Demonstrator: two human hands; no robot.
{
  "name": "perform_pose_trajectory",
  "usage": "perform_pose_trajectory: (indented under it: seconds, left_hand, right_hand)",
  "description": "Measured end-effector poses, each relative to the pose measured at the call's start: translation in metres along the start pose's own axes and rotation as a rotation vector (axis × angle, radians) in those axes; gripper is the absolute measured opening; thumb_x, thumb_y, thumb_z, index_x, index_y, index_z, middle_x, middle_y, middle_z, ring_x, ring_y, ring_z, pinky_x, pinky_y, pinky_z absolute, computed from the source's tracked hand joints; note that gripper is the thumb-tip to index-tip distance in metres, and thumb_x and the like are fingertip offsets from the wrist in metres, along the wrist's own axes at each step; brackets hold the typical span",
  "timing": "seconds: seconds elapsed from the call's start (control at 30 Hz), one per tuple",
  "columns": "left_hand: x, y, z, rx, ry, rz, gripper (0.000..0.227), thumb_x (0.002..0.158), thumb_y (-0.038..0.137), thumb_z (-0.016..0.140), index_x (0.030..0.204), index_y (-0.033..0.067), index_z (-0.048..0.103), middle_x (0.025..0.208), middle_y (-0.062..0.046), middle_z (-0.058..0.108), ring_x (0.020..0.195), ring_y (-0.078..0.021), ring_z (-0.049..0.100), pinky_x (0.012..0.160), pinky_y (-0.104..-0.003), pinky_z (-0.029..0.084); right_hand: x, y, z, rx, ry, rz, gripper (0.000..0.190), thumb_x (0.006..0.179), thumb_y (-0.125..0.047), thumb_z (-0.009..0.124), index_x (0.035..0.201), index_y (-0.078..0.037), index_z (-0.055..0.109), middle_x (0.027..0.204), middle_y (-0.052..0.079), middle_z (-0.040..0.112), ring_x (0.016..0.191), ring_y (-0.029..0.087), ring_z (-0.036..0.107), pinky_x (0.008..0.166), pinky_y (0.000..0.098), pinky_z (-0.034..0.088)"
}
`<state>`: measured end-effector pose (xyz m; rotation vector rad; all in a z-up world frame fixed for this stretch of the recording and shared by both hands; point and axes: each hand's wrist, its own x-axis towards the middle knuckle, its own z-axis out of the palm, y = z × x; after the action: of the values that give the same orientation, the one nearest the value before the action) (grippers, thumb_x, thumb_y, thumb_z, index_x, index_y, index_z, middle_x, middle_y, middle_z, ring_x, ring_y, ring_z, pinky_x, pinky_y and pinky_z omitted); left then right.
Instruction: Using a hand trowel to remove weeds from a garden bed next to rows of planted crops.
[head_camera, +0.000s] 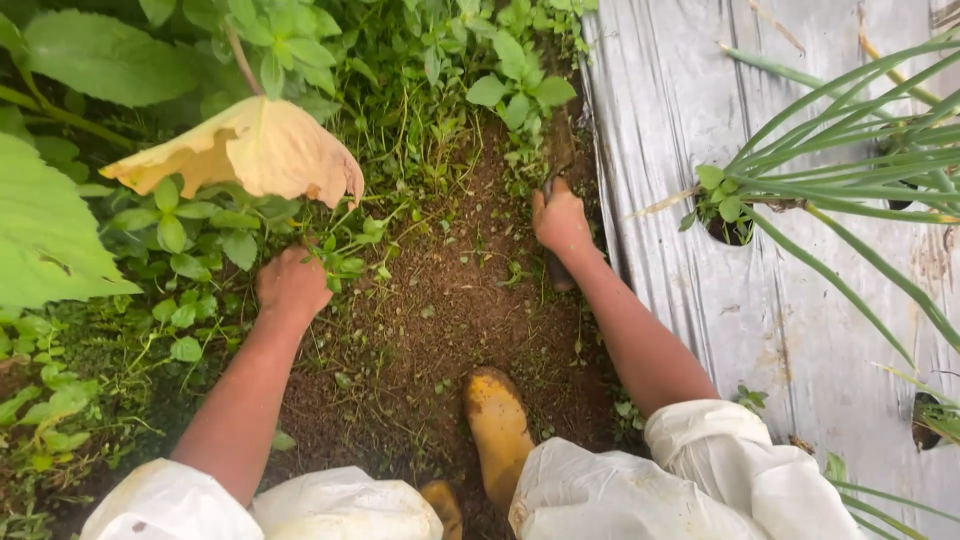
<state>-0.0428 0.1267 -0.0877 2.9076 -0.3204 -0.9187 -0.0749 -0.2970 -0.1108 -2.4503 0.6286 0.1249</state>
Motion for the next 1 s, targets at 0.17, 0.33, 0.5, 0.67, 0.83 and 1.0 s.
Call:
perform_pose_trajectory:
  seconds: [0.17,0.33,0.5,0.67,0.83,1.0]
  left_hand:
    - [0.001,0.002,-0.009,-0.188,0.042,-0.044,0.032,0.093,0.013,0.052,0.066,0.0040,0.065,0.052,-0.015,0.051,0.039,-0.0205,0.043,0.040,-0.037,0.037]
    - [-0.010,0.012,-0.025,-0.218,-0.004,-0.021,0.041,0.097,0.015,0.041,0.124,-0.0033,0.066,0.071,-0.021,0.069,0.052,-0.0282,0.063,0.050,-0.045,0.056]
    - [-0.002,0.004,-0.013,-0.210,0.003,-0.052,0.052,0.096,0.017,0.046,0.144,-0.0001,0.054,0.087,-0.024,0.072,0.061,-0.0312,0.068,0.052,-0.046,0.057]
    - [0.021,-0.016,0.026,-0.251,0.022,-0.021,0.050,0.097,0.020,0.045,0.141,-0.0014,0.057,0.069,-0.018,0.069,0.046,-0.0254,0.059,0.044,-0.039,0.051]
    - [0.033,-0.021,0.043,-0.276,-0.017,-0.025,0.055,0.093,0.022,0.048,0.142,-0.0042,0.054,0.061,-0.018,0.064,0.040,-0.0234,0.052,0.037,-0.036,0.045]
    - [0.013,-0.011,0.026,-0.244,-0.040,-0.032,0.057,0.091,0.017,0.047,0.144,-0.0019,0.053,0.074,-0.019,0.070,0.049,-0.0277,0.062,0.049,-0.042,0.055]
  right_hand:
    - [-0.010,-0.009,-0.004,0.122,0.032,0.021,0.037,0.107,-0.035,0.055,0.109,0.002,0.060,0.091,0.031,0.067,0.090,0.052,0.070,0.063,0.0576,0.055]
    - [-0.025,-0.024,-0.001,0.009,-0.259,-0.050,0.032,0.103,-0.024,0.052,0.115,0.003,0.064,0.092,0.026,0.071,0.088,0.044,0.072,0.066,0.0547,0.060]
    - [0.001,-0.006,0.023,0.008,-0.011,-0.048,0.025,0.103,-0.027,0.054,0.101,-0.002,0.057,0.079,0.025,0.066,0.080,0.047,0.070,0.061,0.0549,0.051]
    - [-0.003,-0.015,0.005,-0.029,-0.180,-0.077,0.022,0.099,-0.027,0.057,0.099,-0.005,0.059,0.075,0.022,0.066,0.075,0.043,0.071,0.060,0.0519,0.059]
    - [-0.012,-0.023,0.031,0.014,-0.308,0.118,0.043,0.103,-0.029,0.053,0.130,0.004,0.055,0.109,0.031,0.067,0.101,0.047,0.070,0.076,0.0584,0.061]
    - [0.000,0.007,0.045,0.314,-0.160,0.168,0.027,0.096,-0.021,0.055,0.108,0.002,0.064,0.069,0.019,0.067,0.044,0.026,0.066,0.039,0.0404,0.058]
